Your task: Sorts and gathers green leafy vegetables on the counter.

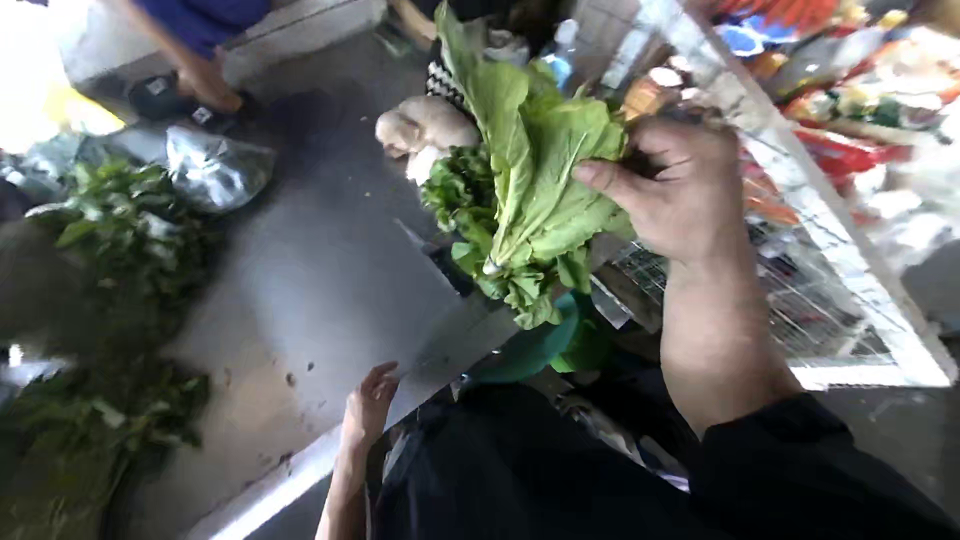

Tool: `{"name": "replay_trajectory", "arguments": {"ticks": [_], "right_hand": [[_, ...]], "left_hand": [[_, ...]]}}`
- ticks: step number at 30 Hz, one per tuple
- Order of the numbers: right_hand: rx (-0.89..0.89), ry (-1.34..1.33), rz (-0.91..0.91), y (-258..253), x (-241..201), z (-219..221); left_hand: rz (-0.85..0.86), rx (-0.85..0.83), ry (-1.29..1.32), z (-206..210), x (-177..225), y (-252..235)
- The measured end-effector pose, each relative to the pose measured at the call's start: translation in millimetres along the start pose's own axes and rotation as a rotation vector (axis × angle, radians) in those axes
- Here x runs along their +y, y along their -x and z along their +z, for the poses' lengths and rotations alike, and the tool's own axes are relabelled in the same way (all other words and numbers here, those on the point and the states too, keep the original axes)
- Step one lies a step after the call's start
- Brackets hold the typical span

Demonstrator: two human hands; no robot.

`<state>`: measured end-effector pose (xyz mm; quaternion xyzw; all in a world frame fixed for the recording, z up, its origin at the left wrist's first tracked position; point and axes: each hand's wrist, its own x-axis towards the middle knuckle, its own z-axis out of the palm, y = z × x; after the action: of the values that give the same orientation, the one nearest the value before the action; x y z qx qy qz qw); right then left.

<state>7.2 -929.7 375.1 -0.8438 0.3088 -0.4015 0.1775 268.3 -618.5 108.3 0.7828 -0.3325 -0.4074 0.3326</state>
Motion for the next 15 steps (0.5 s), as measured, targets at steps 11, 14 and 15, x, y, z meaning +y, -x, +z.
{"name": "replay_trajectory", "arguments": {"ticks": [11,14,15], "right_hand": [[-0.632,-0.126,0.24,49.9,-77.7,328.9],[-0.686,-0.184,0.309,106.7,-86.6,351.7],[-0.698,-0.172,0.324,126.1,-85.4,352.9]], "left_hand": [[-0.17,0.204,0.198,-58.1,-105.0,106.7],[-0.176,0.365,0.329,-65.8,-134.8,132.0],[-0.19,0.399,0.362,-67.6,-138.4,134.7]]}}
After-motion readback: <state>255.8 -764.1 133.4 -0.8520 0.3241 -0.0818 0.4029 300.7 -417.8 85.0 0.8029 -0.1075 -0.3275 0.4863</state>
